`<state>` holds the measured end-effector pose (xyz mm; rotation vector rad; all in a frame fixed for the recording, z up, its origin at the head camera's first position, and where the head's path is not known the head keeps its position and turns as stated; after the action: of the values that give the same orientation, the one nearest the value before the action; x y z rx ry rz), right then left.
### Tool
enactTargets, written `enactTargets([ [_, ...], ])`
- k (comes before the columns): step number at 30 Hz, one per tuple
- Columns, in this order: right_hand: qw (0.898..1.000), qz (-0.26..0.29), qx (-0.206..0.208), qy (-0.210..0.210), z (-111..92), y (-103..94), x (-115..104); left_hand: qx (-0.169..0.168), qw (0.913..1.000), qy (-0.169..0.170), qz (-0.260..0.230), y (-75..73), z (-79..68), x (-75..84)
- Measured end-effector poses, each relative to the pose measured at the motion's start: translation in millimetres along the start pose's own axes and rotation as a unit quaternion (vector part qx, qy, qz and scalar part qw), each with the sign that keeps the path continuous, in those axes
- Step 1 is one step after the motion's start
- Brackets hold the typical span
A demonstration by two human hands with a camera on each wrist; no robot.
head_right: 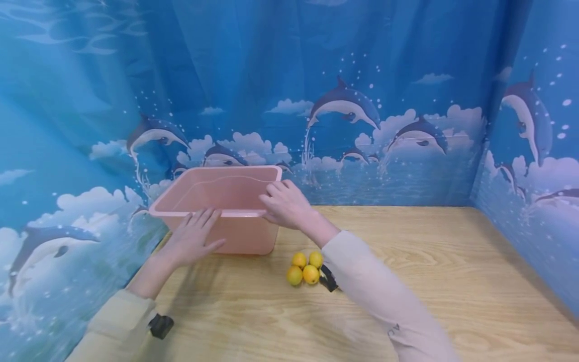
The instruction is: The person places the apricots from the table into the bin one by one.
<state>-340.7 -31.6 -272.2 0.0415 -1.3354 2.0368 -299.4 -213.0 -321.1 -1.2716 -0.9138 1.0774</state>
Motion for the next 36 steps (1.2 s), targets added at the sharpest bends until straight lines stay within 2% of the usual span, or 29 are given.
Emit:
enactTargets([
  [4, 1.000, 0.016, 0.011, -0.016, -21, 0.5, 0, -0.004, 1.0000, -0.004, -0.003, 0.0, -0.7, 0.0],
  [7, 1.000, 0.021, 0.000, -0.013, -37, 5.0, 1, -0.005, 1.0000, -0.008, -0.003, 0.5, -0.9, -0.4],
  [13, 0.999, 0.035, -0.022, 0.008, -68, 18.5, 9, -0.006, 0.9999, -0.010, -0.009, 1.3, -0.3, -1.0],
  [21, 0.998, 0.020, -0.061, 0.028, -101, 36.2, 16, -0.002, 0.9998, -0.016, -0.009, 2.3, 1.0, -1.8],
  [27, 0.996, 0.034, -0.068, 0.047, -126, 46.7, 22, -0.006, 0.9998, -0.017, -0.005, 3.9, 1.2, -1.8],
  [36, 0.994, 0.046, -0.062, 0.076, -169, 49.5, 37, -0.002, 0.9999, -0.011, -0.013, 1.4, 0.6, -0.5],
])
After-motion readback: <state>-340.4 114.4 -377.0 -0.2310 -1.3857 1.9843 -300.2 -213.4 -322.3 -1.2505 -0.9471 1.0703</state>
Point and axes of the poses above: each hand's wrist, its own z-axis towards the middle knuckle, its own y-axis out of the palm, x = y × z, the point moved 7 cm from there along z, towards the middle knuckle, and after that the axes turned 2 degrees about -x, right-handed, at the moved point
